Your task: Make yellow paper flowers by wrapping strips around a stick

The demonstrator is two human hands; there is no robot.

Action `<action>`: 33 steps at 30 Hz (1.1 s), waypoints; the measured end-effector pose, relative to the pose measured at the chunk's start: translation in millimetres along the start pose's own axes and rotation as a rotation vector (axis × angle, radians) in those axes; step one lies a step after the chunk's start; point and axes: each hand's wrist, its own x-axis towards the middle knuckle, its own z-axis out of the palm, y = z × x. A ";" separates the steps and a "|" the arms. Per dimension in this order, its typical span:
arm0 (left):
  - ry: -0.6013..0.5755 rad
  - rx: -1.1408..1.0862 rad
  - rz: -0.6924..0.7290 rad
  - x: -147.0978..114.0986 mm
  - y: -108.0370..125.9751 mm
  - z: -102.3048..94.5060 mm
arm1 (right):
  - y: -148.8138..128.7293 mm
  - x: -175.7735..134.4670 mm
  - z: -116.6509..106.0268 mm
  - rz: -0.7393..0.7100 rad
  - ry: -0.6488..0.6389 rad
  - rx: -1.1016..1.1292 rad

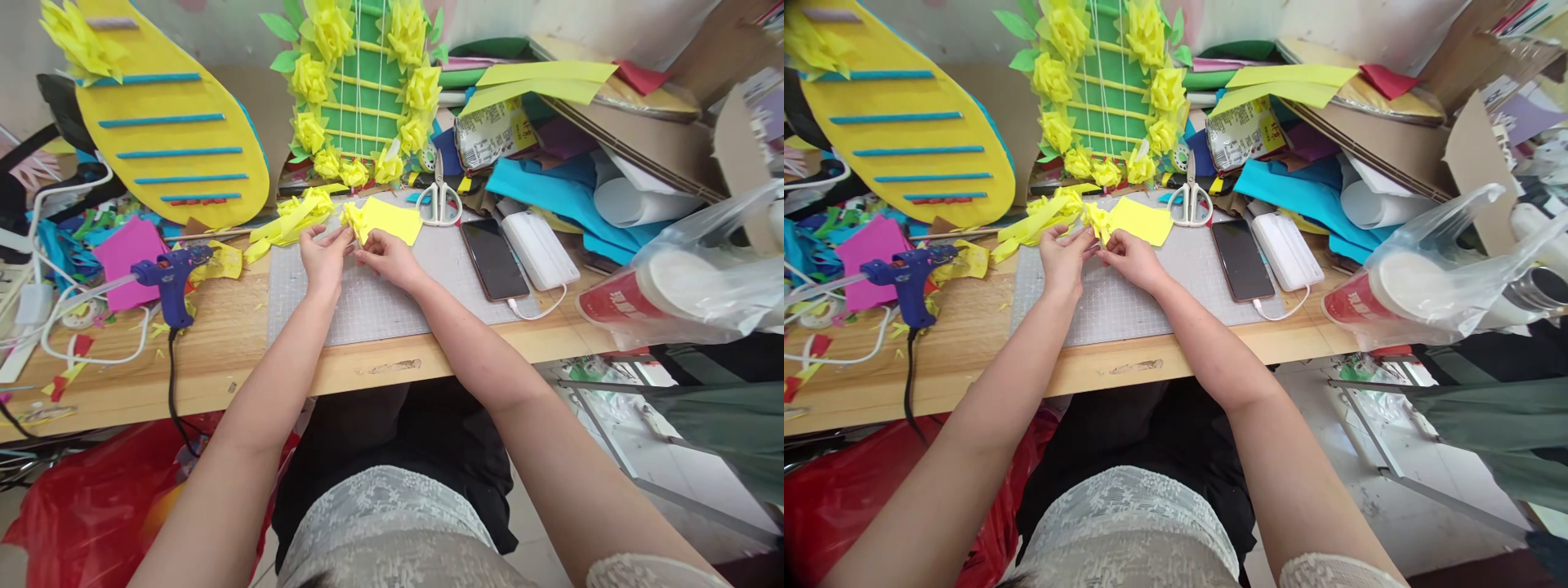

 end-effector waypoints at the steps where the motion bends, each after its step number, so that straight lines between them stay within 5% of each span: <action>1: 0.002 -0.002 -0.007 -0.4 0.1 0.3 | 0.1 0.1 -0.2 -0.004 0.004 -0.009; 8: 0.014 -0.068 0.017 2.1 -0.4 1.1 | -3.5 -1.6 -3.0 -0.016 0.036 -0.237; 14: 0.111 -0.131 0.083 17.4 10.0 -9.6 | -9.1 -5.6 -13.9 -0.011 -0.094 -0.365; 19: 0.137 -0.125 0.114 21.6 9.6 -12.1 | -17.7 -3.0 -24.3 0.166 -0.060 0.095; 24: -0.087 0.015 0.043 8.3 0.2 -3.9 | -24.7 1.6 -25.1 0.374 0.070 0.612; 27: -0.192 0.074 0.032 4.0 -2.8 -2.9 | -25.2 3.7 -25.3 0.458 0.118 0.676; 33: -0.265 0.136 0.039 7.4 -5.2 -7.5 | -25.7 3.6 -28.4 0.391 0.250 0.665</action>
